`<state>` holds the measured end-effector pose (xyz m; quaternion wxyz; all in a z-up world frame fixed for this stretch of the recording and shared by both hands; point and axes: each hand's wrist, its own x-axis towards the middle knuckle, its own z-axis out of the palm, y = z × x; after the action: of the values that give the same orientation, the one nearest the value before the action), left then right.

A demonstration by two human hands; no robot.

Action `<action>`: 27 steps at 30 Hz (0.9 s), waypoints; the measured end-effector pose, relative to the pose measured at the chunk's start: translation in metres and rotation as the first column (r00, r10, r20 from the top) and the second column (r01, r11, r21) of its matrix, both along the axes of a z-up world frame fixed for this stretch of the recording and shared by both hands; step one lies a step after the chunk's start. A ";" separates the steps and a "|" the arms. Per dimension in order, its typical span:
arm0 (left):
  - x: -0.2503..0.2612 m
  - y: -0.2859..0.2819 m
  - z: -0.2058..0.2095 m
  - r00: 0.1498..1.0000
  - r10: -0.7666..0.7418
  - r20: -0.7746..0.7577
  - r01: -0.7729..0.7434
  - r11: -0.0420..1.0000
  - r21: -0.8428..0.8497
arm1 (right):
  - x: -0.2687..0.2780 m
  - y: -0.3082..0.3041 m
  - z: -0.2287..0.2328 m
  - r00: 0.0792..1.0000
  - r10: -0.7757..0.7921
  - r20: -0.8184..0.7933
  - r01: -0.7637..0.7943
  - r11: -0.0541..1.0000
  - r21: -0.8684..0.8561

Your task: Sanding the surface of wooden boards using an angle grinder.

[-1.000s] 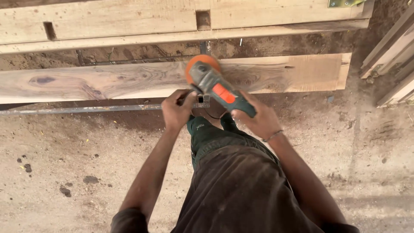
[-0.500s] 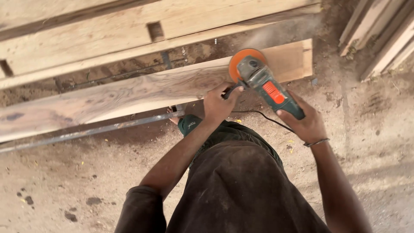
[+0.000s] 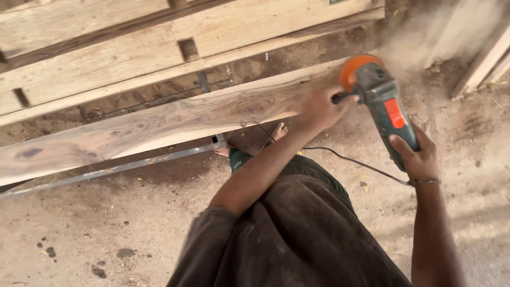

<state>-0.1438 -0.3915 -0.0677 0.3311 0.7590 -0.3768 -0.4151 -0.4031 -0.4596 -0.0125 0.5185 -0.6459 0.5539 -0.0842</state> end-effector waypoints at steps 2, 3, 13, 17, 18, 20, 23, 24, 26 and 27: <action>0.008 0.008 -0.013 0.996 -0.023 0.092 0.026 0.999 -0.033 | -0.005 0.012 -0.023 1.000 -0.030 0.010 0.030 0.999 0.014; 0.008 0.009 -0.020 0.984 -0.056 0.167 0.067 0.996 -0.059 | -0.012 0.019 -0.033 0.997 -0.073 0.001 0.073 0.997 0.032; 0.087 0.122 0.037 0.981 0.182 0.063 -0.180 0.983 -0.036 | 0.081 0.089 -0.020 0.976 0.202 0.087 -0.202 0.979 -0.008; 0.084 0.083 0.029 0.971 0.130 0.200 -0.132 0.991 -0.002 | 0.071 0.075 -0.025 0.989 0.127 0.070 -0.125 0.992 -0.035; 0.082 0.068 0.025 0.971 0.108 0.212 -0.112 0.994 0.005 | 0.066 0.070 -0.029 0.990 0.115 0.080 -0.109 0.991 -0.082; 0.079 0.041 0.014 0.961 0.003 0.278 0.004 1.000 -0.023 | 0.060 0.059 -0.027 0.998 0.060 0.002 -0.060 0.997 0.047; 0.068 0.009 0.017 0.947 -0.101 0.305 0.116 0.993 -0.031 | 0.046 0.049 -0.036 0.997 0.005 -0.074 0.007 0.988 0.157; 0.064 0.000 0.022 0.956 -0.117 0.269 0.127 0.992 -0.021 | 0.041 0.047 -0.041 0.997 -0.023 -0.068 0.032 0.990 0.137; 0.059 -0.010 0.029 0.958 -0.138 0.250 0.131 0.990 0.042 | 0.031 0.046 -0.056 0.997 -0.045 -0.056 0.048 0.997 0.056; 0.054 -0.016 0.031 0.962 -0.158 0.223 0.138 0.985 0.101 | 0.024 0.046 -0.063 0.996 -0.067 -0.050 0.066 0.997 -0.029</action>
<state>-0.0894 -0.4075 -0.0367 0.2209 0.7849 -0.4506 -0.3634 -0.3789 -0.4135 -0.0757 0.4923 -0.6359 0.5871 -0.0924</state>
